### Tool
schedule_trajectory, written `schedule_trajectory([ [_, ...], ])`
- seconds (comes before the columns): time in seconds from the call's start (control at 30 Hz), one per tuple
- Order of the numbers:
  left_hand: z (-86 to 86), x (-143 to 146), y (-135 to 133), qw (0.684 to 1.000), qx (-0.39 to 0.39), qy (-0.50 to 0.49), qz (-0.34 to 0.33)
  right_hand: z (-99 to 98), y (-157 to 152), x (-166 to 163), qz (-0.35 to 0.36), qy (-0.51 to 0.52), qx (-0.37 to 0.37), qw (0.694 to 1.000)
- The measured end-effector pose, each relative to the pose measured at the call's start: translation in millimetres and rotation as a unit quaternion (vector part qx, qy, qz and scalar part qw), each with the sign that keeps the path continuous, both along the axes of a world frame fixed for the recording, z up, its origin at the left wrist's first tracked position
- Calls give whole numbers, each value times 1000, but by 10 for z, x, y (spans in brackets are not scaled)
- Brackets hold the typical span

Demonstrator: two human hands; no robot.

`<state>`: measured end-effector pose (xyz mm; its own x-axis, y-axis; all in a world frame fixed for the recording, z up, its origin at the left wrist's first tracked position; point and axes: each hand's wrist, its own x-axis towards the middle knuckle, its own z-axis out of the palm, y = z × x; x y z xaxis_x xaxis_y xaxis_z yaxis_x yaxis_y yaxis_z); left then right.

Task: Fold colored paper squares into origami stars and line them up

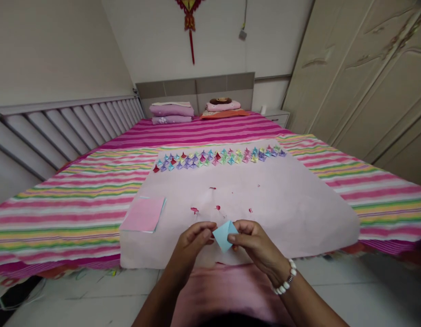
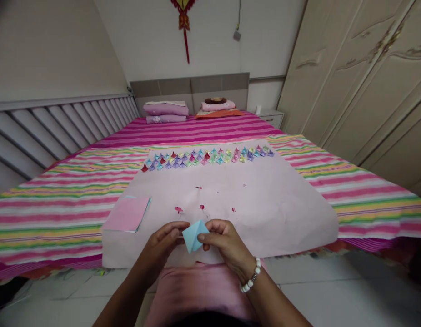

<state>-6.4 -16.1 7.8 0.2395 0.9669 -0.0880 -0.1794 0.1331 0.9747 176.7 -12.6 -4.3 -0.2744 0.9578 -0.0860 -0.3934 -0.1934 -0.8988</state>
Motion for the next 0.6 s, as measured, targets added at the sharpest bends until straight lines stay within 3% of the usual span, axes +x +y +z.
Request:
schedule_trajectory([
  [0.13, 87, 21, -36, 996, 36, 76, -27, -2, -14, -41, 9, 0, 0, 1000],
  [0.23, 85, 70, -58, 995, 39, 90, 0, 1, -26, -59, 10, 2, 8, 1000],
  [0.6, -1, 85, -44, 999, 5, 36, -4, 93, -86, -117, -10, 19, -25, 999],
])
